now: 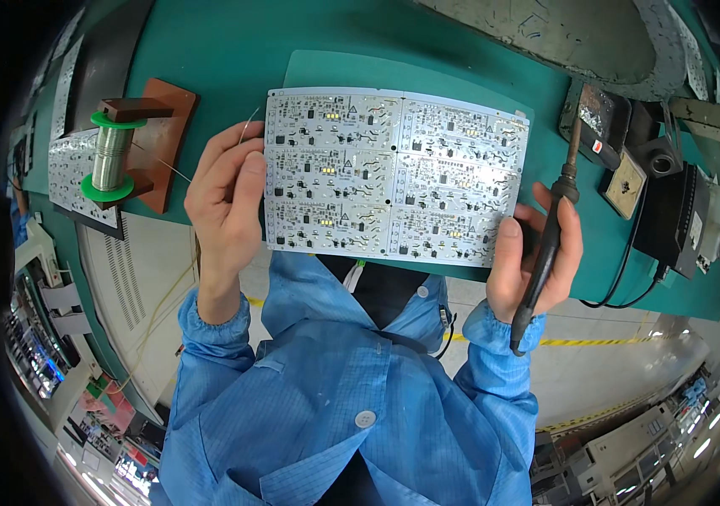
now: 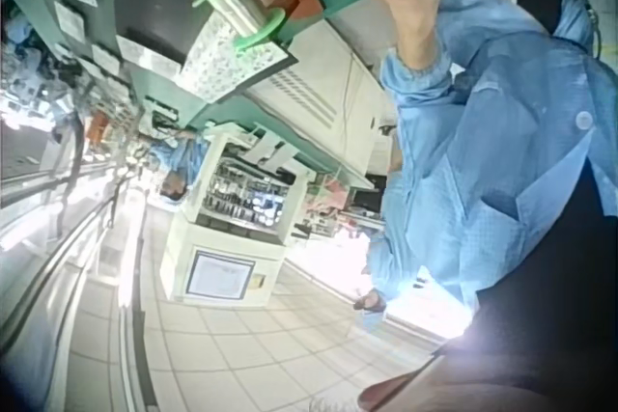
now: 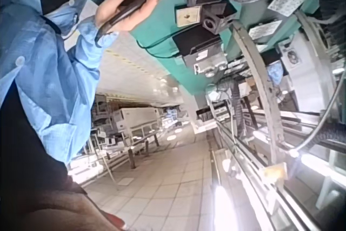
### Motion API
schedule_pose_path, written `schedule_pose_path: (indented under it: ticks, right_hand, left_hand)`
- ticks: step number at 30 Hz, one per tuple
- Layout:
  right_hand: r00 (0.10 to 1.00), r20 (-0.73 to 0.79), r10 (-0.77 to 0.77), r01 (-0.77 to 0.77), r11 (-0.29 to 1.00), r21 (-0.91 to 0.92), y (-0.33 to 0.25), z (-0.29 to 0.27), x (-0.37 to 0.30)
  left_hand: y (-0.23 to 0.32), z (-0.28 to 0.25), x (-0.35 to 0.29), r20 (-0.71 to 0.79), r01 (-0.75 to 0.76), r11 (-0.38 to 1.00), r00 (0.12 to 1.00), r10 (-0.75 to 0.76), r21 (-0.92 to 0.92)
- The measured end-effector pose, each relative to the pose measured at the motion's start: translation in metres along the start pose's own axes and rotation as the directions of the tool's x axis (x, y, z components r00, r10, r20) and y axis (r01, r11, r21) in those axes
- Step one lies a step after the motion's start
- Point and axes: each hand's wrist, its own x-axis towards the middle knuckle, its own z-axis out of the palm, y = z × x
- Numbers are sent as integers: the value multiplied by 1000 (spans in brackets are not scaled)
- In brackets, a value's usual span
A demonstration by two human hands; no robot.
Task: Soldering components onto a printed circuit board at a manufacturing station.
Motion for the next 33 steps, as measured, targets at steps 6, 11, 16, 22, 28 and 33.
schedule_pose_path:
  ticks: [6,11,16,22,28,33]
  right_hand:
    - [1000,1,-3,3,1000,-24,0,3,1]
    - [992,-125,-17,23,999,46,-12,4,-2]
    - [970,-245,-1,49,981,188,-21,8,-4]
    - [984,-176,-41,118,882,457,-20,22,-5]
    - [940,-294,-173,256,927,273,-22,6,-6]
    - [899,1,-438,437,899,-32,-29,-16,-2]
  left_hand:
    - [13,3,3,79,211,977,975,-208,-33]
    - [40,-7,4,8,-150,901,987,160,408]
    - [63,-14,-4,-98,-105,982,991,90,-159]
    - [45,-3,-4,-258,-433,849,895,364,-302]
    - [35,-17,-6,-114,-474,823,879,463,-313]
    - [36,-16,-10,-147,-516,810,857,495,-279]
